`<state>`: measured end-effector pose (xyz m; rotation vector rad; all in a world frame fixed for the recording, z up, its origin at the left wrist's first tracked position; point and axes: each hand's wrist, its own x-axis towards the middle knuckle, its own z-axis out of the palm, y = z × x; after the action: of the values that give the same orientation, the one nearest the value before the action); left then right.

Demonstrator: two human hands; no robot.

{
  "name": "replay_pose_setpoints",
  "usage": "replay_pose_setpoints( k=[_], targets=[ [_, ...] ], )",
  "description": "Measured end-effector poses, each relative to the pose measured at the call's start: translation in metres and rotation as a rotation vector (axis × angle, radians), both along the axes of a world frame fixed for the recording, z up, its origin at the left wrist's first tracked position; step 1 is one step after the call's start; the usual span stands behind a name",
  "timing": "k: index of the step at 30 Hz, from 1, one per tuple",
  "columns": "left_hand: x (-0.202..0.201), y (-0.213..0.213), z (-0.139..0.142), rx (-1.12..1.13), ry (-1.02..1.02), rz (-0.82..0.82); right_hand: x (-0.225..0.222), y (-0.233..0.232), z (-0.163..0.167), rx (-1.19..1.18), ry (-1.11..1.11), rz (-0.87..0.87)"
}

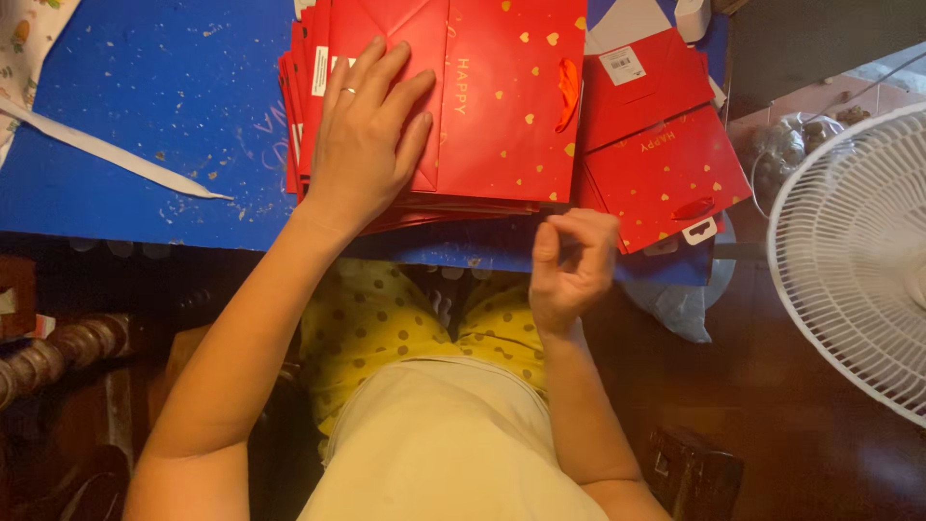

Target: The person assembles red gift bags by inserting white plastic handles into the bag slots and folding the top edges. They handle multiple bags, stacking them on a blue table, and use a small orange tool to assist with folding.

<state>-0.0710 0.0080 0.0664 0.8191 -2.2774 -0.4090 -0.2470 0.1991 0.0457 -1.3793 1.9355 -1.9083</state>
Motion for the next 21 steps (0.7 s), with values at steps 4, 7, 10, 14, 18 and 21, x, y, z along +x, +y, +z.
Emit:
replay_pose_setpoints(
  k=[4, 7, 10, 14, 18, 21],
  targets=[
    [0.0, 0.004, -0.006, -0.034, -0.03, 0.019, 0.01, 0.003, 0.004, 0.318, 0.289, 0.15],
    [0.001, 0.002, -0.008, -0.052, -0.042, 0.03, 0.014, 0.012, -0.001, 0.427, 0.316, 0.163],
    [0.001, 0.003, -0.009, -0.043, -0.04, 0.031, 0.019, 0.035, -0.013, 0.542, 0.192, 0.138],
    [-0.001, 0.007, -0.009, -0.058, -0.063, 0.055, 0.034, 0.062, -0.039, 0.673, -0.766, 0.136],
    [-0.003, 0.01, -0.008, -0.069, -0.074, 0.071, 0.038, 0.066, -0.062, 0.532, -1.448, 0.164],
    [-0.003, 0.01, -0.008, -0.076, -0.074, 0.07, 0.033, 0.057, -0.072, 0.438, -1.506, 0.107]
  ],
)
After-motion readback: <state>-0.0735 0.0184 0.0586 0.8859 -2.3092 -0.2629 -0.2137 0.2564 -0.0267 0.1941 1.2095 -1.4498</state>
